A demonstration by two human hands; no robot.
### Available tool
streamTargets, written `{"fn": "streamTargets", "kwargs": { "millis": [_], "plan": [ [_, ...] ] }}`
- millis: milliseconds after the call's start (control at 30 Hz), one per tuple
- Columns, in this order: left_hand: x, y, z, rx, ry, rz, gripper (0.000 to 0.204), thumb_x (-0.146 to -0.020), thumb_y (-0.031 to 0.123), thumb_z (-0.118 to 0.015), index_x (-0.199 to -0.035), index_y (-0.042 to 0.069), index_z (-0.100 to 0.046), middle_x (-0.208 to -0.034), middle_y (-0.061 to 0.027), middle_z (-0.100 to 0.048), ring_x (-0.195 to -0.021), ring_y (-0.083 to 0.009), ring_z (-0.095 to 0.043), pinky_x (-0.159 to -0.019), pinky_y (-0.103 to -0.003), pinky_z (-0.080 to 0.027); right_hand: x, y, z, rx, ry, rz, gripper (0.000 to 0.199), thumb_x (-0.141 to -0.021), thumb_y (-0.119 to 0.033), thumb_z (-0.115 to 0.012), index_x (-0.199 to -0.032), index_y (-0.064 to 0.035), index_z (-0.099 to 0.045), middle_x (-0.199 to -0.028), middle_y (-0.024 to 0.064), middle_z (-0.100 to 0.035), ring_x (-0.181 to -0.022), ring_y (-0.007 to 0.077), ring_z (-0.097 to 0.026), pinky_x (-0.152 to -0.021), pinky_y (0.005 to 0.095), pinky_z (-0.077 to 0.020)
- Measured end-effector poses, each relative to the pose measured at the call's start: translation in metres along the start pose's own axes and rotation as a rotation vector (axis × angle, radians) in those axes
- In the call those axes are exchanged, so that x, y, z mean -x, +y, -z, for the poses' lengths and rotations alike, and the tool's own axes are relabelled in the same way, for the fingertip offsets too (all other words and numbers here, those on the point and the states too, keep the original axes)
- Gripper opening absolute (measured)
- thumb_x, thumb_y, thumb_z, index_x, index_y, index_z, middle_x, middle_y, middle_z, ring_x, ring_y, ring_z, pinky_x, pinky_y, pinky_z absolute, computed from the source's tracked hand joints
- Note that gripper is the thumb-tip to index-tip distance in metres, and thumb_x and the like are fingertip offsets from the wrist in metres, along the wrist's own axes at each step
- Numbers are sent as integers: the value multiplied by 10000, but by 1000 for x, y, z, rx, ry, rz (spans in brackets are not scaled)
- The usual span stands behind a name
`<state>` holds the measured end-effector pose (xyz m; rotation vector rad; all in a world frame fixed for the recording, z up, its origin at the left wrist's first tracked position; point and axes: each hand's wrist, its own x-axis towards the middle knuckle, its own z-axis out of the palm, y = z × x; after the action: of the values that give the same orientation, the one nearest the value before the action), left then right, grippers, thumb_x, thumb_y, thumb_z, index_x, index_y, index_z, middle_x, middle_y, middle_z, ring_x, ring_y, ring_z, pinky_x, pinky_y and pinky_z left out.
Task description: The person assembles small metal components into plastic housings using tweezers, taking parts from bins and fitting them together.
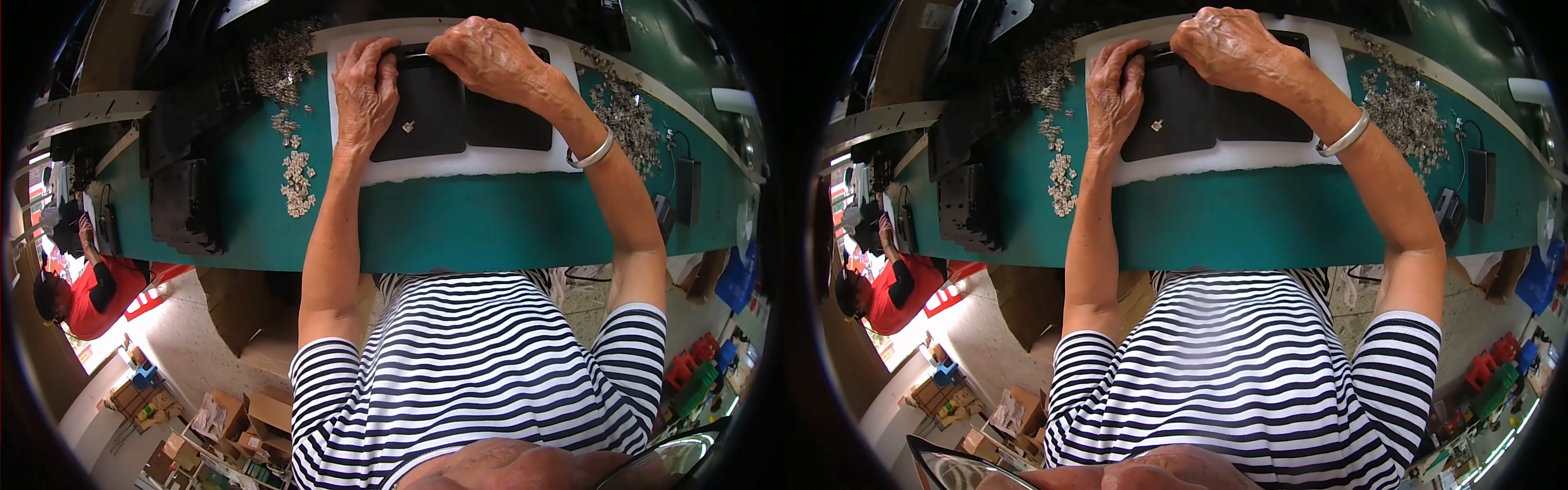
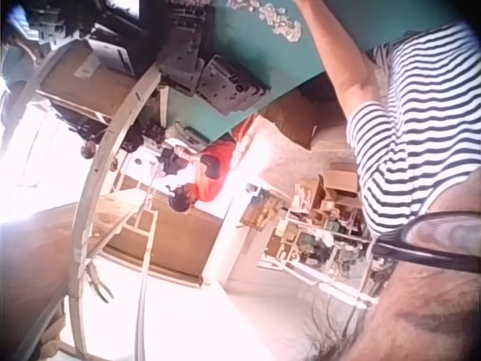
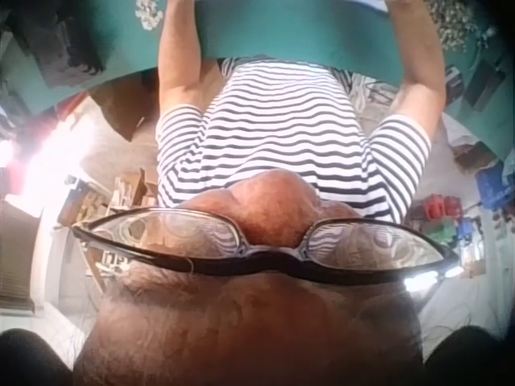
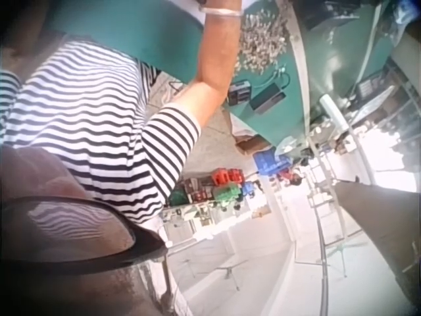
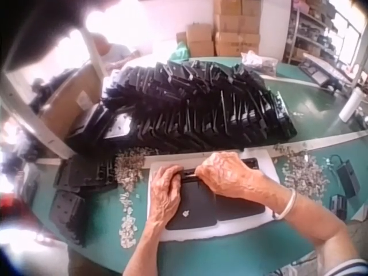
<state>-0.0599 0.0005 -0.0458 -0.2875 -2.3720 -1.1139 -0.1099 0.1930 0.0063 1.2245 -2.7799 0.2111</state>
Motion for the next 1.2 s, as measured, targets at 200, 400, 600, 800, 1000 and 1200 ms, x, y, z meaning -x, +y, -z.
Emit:
{"fn": "streamTargets", "kwargs": {
  "millis": [200, 400, 600, 800, 1000, 1200],
  "plan": [
    [0, -1, 0, -10, -7, -3, 185, -857, 46, -578, -1010, 56, -681, -1001, -104, -654, -926, -317, -580, -835, -400, -472, 1, 1, -2, -53, 76, 29, 148, -921, -215, -591, -922, -105, -690, -869, 57, -694, -857, 259, -675, -780, 392, -550],
    [0, -2, 1, -32, -31, -12, 198, -881, 56, -562, -1046, 60, -672, -1026, -104, -647, -953, -301, -587, -855, -378, -468, -2, -1, 2, 39, -3, 2, 147, -921, -217, -591, -940, -113, -694, -870, 56, -696, -838, 251, -678, -769, 384, -552],
    [-1, -1, 0, -12, -12, -10, 184, -863, 52, -579, -1017, 60, -679, -1010, -101, -651, -940, -317, -579, -843, -401, -471, 1, 3, -4, 18, 149, 78, 144, -931, -205, -579, -918, -110, -686, -847, 56, -690, -824, 247, -678, -754, 375, -554],
    [0, -1, -1, -21, -16, -17, 184, -859, 42, -585, -1014, 63, -681, -1017, -98, -649, -952, -319, -576, -846, -402, -470, -9, -4, 3, 128, -28, 89, 63, -848, -116, -605, -851, -71, -649, -807, 61, -671, -813, 237, -679, -736, 358, -551],
    [1, -1, -2, -42, -15, -12, 203, -844, 22, -582, -1016, 67, -680, -1024, -91, -638, -965, -321, -562, -847, -411, -457, -20, -12, 10, 183, 105, 310, 64, -831, -114, -606, -812, -79, -655, -811, 69, -673, -827, 233, -682, -723, 326, -552],
    [2, -8, -4, -26, -21, 1, 224, -828, 20, -584, -1026, 70, -676, -1026, -82, -629, -983, -322, -547, -855, -417, -435, -26, -40, 32, 428, 193, 275, 179, -784, -184, -585, -750, -66, -716, -751, 109, -696, -751, 275, -699, -644, 365, -554]
  ]
}}
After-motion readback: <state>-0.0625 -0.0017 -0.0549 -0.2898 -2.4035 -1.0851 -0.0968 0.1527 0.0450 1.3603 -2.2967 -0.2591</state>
